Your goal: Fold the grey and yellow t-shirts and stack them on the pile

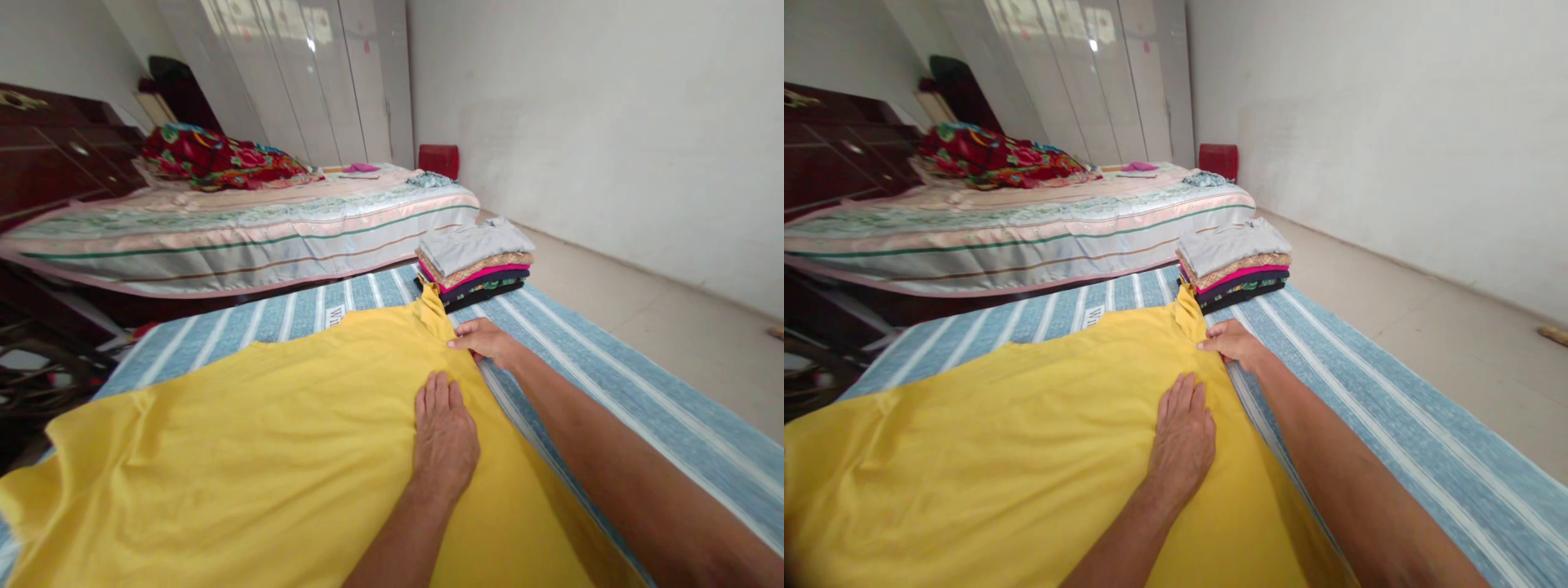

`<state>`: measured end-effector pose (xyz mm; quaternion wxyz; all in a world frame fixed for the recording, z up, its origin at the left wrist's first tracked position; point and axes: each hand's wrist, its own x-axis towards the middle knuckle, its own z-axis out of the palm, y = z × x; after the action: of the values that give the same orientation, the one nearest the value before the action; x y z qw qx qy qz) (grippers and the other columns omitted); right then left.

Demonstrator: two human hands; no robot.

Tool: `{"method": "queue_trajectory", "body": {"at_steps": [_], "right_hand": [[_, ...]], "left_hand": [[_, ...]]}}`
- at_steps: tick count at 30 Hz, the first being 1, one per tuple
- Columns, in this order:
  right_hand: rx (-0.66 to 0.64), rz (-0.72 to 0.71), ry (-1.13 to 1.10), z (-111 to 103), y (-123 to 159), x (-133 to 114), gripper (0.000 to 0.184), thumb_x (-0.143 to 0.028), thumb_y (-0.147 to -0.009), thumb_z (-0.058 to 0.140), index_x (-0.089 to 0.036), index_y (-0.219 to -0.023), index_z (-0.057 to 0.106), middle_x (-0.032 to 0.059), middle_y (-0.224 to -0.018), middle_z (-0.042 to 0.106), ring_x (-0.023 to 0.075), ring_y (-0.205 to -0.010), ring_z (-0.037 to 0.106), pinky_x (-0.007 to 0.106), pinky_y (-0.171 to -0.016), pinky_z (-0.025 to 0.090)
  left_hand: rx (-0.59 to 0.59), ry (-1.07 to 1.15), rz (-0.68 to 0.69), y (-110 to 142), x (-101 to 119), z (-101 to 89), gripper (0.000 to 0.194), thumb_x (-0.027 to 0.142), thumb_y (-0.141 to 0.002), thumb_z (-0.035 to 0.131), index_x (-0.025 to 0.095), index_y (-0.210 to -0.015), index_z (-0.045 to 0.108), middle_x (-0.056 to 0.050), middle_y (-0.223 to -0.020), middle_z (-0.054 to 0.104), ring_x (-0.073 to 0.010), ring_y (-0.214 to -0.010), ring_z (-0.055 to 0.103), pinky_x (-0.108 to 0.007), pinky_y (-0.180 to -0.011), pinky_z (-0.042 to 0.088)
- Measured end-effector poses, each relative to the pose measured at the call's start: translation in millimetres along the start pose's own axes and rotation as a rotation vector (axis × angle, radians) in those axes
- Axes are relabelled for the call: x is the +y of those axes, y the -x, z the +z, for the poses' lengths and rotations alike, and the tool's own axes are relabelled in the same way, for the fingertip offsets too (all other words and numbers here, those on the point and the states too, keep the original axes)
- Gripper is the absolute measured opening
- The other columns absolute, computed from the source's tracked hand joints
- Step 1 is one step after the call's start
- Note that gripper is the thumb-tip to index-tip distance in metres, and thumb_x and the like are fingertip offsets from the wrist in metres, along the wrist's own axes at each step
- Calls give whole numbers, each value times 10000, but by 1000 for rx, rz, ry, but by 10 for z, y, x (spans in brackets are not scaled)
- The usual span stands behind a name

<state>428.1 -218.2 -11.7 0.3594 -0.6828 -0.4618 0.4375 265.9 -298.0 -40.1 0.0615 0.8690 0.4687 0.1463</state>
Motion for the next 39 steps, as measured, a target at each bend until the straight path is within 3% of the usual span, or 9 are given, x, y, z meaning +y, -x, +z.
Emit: {"method": "queue_trajectory", "body": {"at_steps": [4,9,14,21,26,32,36,39], "right_hand": [[-4,-16,0,-50,68,-4,194,-175,-722,587,-151,-904,652,-3,-663,633,92,-522,551,189,-500,422],[168,-91,155,38,25,71,236,-83,-642,567,-143,-854,649,-21,-614,609,102,-523,534,194,-513,397],[293,-203,373,109,38,138,267,-66,-643,542,-155,-868,655,8,-703,653,133,-643,581,214,-614,400],[352,-319,581,181,157,205,353,-96,-729,492,-196,-1049,604,11,-766,672,162,-731,604,237,-690,411],[342,-399,650,265,264,216,480,-113,-753,489,-195,-1226,496,27,-884,672,166,-823,605,228,-729,412],[376,-320,694,208,244,253,518,-125,-751,501,-217,-1259,463,-16,-824,678,149,-772,619,211,-675,419],[405,-232,720,187,322,258,388,-153,-778,487,-197,-1159,548,43,-894,687,201,-842,626,261,-684,416],[406,-185,765,197,391,280,371,-164,-790,473,-195,-1147,570,112,-930,684,257,-847,627,316,-661,401]], "left_hand": [[3,-10,12,-8,-6,4,436,171,-858,372,45,-1259,487,-182,-1380,433,-290,-1310,332,-449,-1090,249],[8,-32,28,-2,-13,18,433,169,-860,356,47,-1252,497,-177,-1383,431,-286,-1312,327,-443,-1089,244],[-6,-36,12,-7,-8,13,451,178,-863,347,43,-1273,480,-173,-1392,424,-281,-1315,322,-442,-1088,242],[-61,-44,49,-12,-4,-13,497,213,-846,376,158,-1336,439,-54,-1458,362,-293,-1338,265,-463,-1089,218],[-97,-52,67,-30,-18,-84,491,211,-846,360,168,-1327,446,-46,-1406,440,-300,-1317,290,-459,-1067,238],[-134,-35,85,-107,-38,-136,428,204,-850,341,169,-1237,519,-63,-1364,483,-315,-1271,354,-457,-1017,302],[-176,0,94,-37,7,-238,407,219,-842,364,156,-1214,516,-84,-1357,476,-329,-1264,353,-479,-1011,315],[-223,53,142,67,-24,-377,357,228,-838,385,130,-1142,543,-105,-1303,507,-264,-1216,417,-397,-1010,350]]}}
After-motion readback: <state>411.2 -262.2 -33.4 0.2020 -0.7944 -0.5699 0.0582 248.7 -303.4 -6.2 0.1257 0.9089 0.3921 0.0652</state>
